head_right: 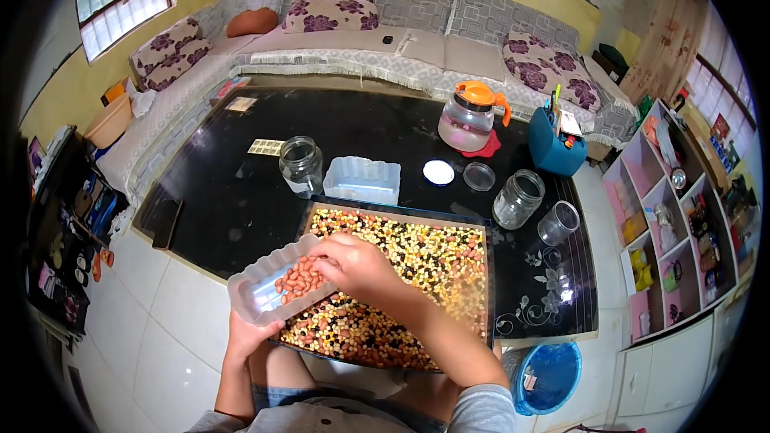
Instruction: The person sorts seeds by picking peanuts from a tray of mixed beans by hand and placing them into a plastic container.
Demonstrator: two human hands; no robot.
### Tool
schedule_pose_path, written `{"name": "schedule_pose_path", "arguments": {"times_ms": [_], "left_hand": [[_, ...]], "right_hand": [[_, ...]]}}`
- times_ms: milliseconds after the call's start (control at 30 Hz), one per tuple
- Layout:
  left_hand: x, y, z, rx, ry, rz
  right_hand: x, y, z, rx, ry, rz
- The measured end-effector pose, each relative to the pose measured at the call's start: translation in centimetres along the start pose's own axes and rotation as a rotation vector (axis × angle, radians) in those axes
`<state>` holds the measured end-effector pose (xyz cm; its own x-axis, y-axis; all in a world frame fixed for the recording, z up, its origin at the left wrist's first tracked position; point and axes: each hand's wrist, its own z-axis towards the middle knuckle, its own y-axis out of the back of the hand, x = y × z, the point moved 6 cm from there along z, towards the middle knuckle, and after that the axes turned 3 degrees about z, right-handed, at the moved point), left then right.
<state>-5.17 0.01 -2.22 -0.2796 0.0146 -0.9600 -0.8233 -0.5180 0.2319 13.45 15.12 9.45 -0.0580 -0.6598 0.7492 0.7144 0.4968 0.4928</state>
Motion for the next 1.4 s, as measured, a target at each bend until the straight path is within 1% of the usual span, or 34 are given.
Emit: {"name": "schedule_pose_path", "arguments": {"times_ms": [67, 133, 200, 267, 333, 400, 467, 533, 600, 633, 733, 833, 933, 967, 1033, 1067, 1133, 1200, 1267, 1333, 1367, 1400], "left_hand": [[-0.3, 0.0, 0.0, -0.003, -0.005, -0.011], [-0.5, -0.1, 0.0, 0.012, 0.012, -0.023], [-0.3, 0.0, 0.0, 0.006, 0.008, -0.015], [0.0, 0.1, -0.1, 0.002, 0.005, -0.008], [0.2, 0.3, -0.1, -0.016, -0.008, 0.045], [0.0, 0.2, -0.1, -0.018, -0.007, 0.040], [-0.1, 0.2, -0.1, -0.023, -0.010, 0.039], [0.2, 0.1, 0.0, -0.013, -0.020, -0.014], [0.1, 0.1, 0.0, -0.007, -0.014, -0.011], [0.1, 0.0, 0.0, -0.001, -0.006, -0.010], [-0.4, 0.1, -0.1, -0.017, 0.000, 0.014], [-0.2, 0.2, -0.1, -0.015, -0.009, 0.040], [-0.1, 0.2, 0.0, -0.008, -0.014, 0.044], [0.0, 0.2, 0.0, -0.010, -0.014, 0.043], [0.1, 0.3, -0.1, -0.021, -0.032, 0.053], [0.2, 0.3, -0.1, -0.021, -0.030, 0.055], [0.3, 0.2, 0.0, -0.007, -0.028, 0.032], [-0.2, 0.1, 0.0, -0.008, -0.020, 0.025], [-0.3, 0.1, 0.0, -0.008, -0.014, 0.016], [0.0, 0.0, 0.1, 0.006, -0.015, 0.007], [-0.1, -0.1, 0.1, 0.009, -0.017, 0.007], [-0.2, -0.1, 0.1, 0.004, -0.009, -0.021]], "right_hand": [[0.5, 0.1, 0.1, -0.080, 0.158, -0.070], [-1.7, 1.4, -0.6, -0.098, 0.114, -0.056], [-5.2, 3.9, -1.6, -0.151, -0.135, -0.243], [-9.0, 6.4, -3.1, -0.198, -0.229, -0.387], [-12.7, 8.1, -4.7, -0.225, -0.342, -0.449], [-14.8, 8.8, -5.6, -0.210, -0.375, -0.490], [-16.4, 8.7, -6.0, -0.146, -0.436, -0.569], [-17.6, 8.2, -6.2, -0.145, -0.430, -0.561], [-18.6, 7.4, -6.2, -0.069, -0.480, -0.578], [-18.4, 7.1, -6.0, -0.080, -0.435, -0.627], [-18.5, 7.0, -6.0, -0.024, -0.491, -0.628], [-18.3, 7.2, -6.3, -0.020, -0.508, -0.655], [-18.3, 7.5, -6.6, -0.060, -0.465, -0.656], [-17.3, 7.5, -6.0, -0.058, -0.462, -0.656], [-14.1, 7.7, -4.7, -0.109, -0.446, -0.530], [-12.4, 7.4, -4.0, -0.109, -0.446, -0.528], [-8.5, 6.3, -2.2, -0.189, -0.311, -0.213], [-5.4, 4.4, -0.9, -0.140, -0.221, -0.065], [-2.3, 2.6, 0.1, -0.080, -0.079, 0.049], [0.1, 0.9, 0.7, -0.001, -0.001, 0.104], [0.0, 0.2, 0.7, 0.051, -0.011, 0.065], [-0.1, 0.3, 0.6, 0.048, -0.012, 0.065]]}}
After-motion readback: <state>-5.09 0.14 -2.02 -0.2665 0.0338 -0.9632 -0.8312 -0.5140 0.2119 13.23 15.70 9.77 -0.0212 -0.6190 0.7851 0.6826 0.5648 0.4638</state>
